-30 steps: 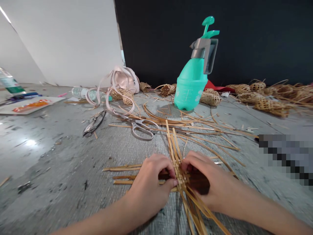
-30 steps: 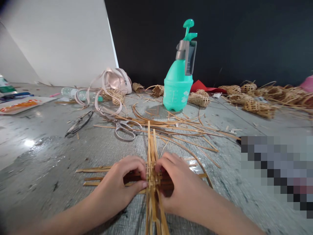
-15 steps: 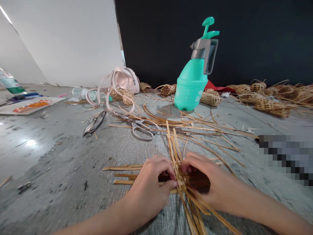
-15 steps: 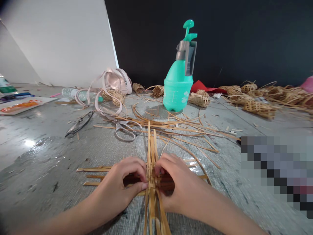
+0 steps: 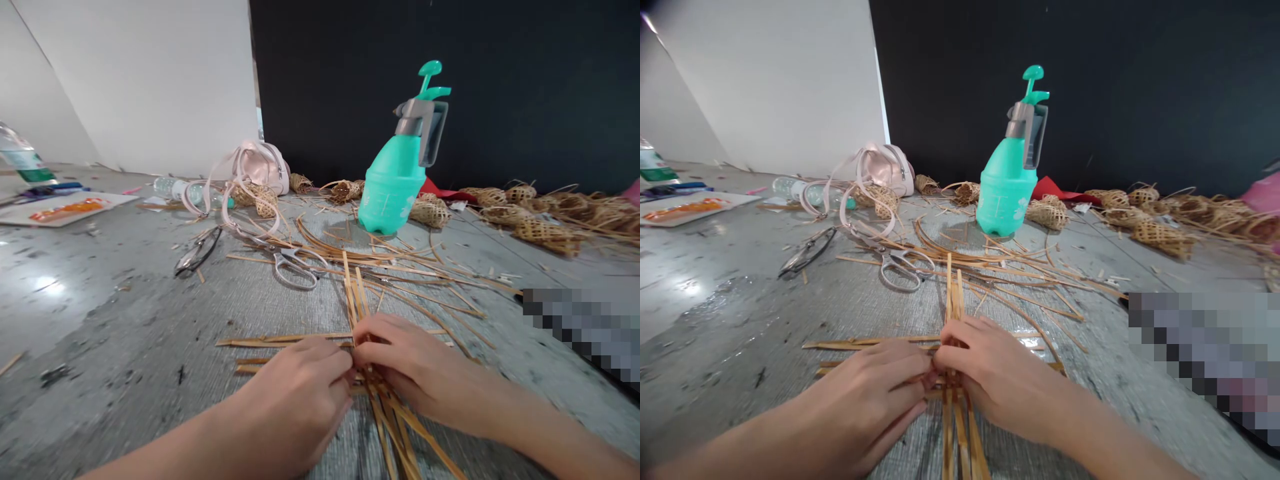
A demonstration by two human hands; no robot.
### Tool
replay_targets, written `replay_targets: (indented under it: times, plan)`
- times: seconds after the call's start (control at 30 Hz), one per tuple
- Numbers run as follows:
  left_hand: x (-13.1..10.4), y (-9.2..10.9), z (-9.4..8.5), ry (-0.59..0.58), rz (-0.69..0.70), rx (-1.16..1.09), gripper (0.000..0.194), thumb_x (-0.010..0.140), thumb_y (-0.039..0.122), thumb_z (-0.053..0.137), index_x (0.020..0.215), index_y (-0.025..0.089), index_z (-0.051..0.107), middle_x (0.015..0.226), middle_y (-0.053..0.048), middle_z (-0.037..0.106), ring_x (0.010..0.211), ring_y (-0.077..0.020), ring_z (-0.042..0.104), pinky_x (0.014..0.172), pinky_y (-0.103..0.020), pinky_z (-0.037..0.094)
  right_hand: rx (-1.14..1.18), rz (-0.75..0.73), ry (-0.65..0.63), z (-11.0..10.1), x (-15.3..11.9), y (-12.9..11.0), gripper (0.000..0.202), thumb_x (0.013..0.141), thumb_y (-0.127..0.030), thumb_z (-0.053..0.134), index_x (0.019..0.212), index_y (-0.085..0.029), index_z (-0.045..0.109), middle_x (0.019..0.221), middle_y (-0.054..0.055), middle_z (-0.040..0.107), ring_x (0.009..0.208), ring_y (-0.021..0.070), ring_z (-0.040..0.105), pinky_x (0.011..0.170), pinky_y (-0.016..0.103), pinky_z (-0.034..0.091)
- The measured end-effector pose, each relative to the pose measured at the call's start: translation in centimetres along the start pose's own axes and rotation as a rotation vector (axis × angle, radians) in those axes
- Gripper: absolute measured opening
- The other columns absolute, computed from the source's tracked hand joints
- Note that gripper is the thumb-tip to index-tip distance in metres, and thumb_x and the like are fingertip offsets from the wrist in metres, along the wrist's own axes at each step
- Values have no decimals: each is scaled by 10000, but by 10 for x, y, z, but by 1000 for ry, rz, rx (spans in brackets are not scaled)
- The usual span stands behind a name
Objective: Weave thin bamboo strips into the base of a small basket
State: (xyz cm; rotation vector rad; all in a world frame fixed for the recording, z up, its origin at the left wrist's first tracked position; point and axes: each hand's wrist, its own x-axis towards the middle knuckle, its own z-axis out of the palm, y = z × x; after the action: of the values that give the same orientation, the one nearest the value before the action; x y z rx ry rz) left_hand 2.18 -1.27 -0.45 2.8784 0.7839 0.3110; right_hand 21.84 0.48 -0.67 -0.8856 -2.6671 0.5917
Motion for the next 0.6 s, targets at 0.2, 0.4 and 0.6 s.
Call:
replay_targets:
  times: [0.2,0.4,0.6]
  plan:
    - [0,-13,-6,-61,88,-21,203,854,117,434,819,124,635,776,-68,642,771,-189,585,731,-292,475,-152,-148,-124,-8,15,7,219,829,-54,400,835,-190,572,914,26,559,818,150,468,698,293,349]
    - [-4,-10,-5,-56,86,11,175,814,87,470,788,122,639,779,-67,674,769,-198,613,745,-300,476,-207,-277,-127,-2,24,9,192,894,-171,396,825,-190,574,816,9,553,738,134,448,649,277,304]
    - [-8,-3,-1,-10,20,33,184,804,71,475,883,126,633,879,-85,683,827,-196,619,779,-285,467,-196,-235,-122,1,20,12,172,888,-199,426,799,-176,571,808,21,553,735,138,449,657,268,313]
